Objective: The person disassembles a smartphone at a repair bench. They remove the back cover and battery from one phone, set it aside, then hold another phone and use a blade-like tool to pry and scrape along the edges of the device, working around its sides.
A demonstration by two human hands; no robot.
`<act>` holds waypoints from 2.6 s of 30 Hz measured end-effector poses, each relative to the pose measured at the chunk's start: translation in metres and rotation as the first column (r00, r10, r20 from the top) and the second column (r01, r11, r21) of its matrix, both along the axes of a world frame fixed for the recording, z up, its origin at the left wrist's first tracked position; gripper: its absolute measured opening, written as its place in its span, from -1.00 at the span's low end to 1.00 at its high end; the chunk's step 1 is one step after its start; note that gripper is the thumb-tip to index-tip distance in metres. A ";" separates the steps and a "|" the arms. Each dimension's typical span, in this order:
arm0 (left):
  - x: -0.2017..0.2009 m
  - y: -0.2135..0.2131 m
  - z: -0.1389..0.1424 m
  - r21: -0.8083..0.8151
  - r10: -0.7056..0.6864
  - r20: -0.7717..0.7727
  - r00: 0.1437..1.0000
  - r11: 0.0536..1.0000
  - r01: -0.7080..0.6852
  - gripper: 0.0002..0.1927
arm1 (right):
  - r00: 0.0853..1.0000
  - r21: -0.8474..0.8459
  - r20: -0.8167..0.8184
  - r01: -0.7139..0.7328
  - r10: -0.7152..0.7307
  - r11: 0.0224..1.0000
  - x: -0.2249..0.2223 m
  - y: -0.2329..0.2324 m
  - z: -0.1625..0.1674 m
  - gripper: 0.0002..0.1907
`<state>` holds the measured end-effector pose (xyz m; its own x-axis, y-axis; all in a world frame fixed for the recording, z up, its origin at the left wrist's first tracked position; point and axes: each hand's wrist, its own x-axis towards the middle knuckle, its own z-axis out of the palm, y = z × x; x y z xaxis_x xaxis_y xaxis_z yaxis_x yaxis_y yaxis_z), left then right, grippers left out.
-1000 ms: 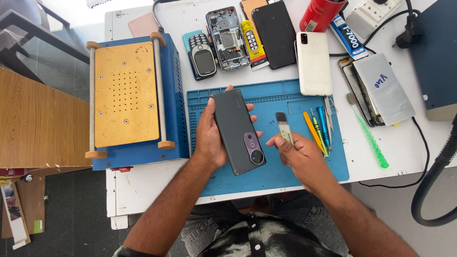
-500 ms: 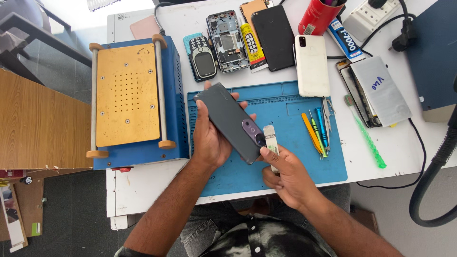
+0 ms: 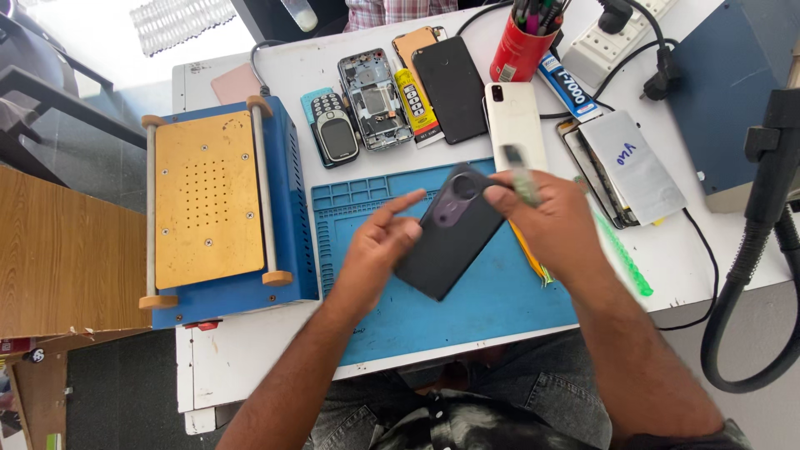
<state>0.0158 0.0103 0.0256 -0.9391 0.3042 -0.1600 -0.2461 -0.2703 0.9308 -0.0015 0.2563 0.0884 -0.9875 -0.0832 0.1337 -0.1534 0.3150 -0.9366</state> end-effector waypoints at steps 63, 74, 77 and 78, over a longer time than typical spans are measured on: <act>0.005 0.007 0.001 0.418 0.012 0.169 0.985 0.905 -0.083 -0.48 | 0.989 0.036 -0.054 0.141 -0.139 0.989 0.049 -0.044 -0.018 -0.81; 0.007 0.002 0.012 0.691 -0.107 0.112 0.988 0.723 0.000 -0.36 | 0.915 -0.631 0.369 0.117 0.164 0.767 0.033 -0.034 -0.048 -0.77; 0.006 0.003 0.008 0.688 -0.111 0.106 0.988 0.726 0.007 -0.35 | 0.918 -0.616 0.363 0.107 0.160 0.781 0.034 -0.033 -0.053 -0.78; 0.007 0.002 0.007 0.686 -0.106 0.101 0.989 0.727 0.008 -0.35 | 0.919 -0.613 0.361 0.107 0.157 0.783 0.034 -0.031 -0.053 -0.77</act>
<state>0.0225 0.0126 0.0322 -0.9031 0.4295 -0.0013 -0.3819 -0.8016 0.4600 0.0325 0.2250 0.0355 -0.9673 -0.1398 -0.2116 0.2477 -0.3418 -0.9065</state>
